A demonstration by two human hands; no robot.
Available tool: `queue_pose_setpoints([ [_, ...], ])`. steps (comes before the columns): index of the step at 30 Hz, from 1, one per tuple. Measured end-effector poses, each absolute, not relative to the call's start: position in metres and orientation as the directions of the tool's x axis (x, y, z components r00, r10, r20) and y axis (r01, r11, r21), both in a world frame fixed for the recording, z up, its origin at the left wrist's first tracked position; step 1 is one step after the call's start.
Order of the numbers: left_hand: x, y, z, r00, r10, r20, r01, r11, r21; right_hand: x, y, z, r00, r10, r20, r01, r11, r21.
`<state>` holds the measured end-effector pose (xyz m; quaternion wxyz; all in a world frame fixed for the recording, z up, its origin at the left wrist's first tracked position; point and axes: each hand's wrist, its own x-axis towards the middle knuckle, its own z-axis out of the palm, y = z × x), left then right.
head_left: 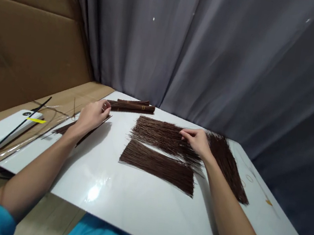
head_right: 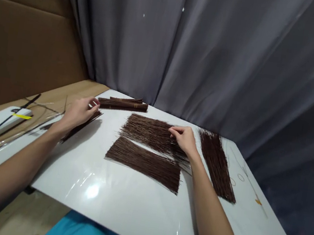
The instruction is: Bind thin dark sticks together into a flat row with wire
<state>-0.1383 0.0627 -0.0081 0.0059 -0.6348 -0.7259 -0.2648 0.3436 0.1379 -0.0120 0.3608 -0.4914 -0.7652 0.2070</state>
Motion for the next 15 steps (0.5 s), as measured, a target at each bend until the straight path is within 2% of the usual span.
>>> queue_pose_setpoints([
  [4, -0.167, 0.068, -0.023, -0.205, 0.956, 0.21, 0.933, 0.125, 0.339, 0.336, 0.147, -0.026, -0.256, 0.911, 0.324, 0.73, 0.402, -0.554],
  [8, -0.182, 0.074, -0.036, -0.2, 0.977, 0.07, 0.943, 0.173, 0.283, 0.336, 0.146, -0.038, -0.256, 0.906, 0.337, 0.786, 0.398, -0.474],
  [12, -0.186, 0.076, -0.047, -0.184, 0.982, 0.027, 0.947, 0.17, 0.272, 0.345, 0.139, -0.04, -0.289, 0.9, 0.327, 0.811, 0.411, -0.416],
  [15, -0.186, 0.074, -0.051, -0.197, 0.98, 0.027, 0.942, 0.181, 0.283, 0.346, 0.126, -0.035, -0.337, 0.885, 0.321, 0.863, 0.427, -0.272],
])
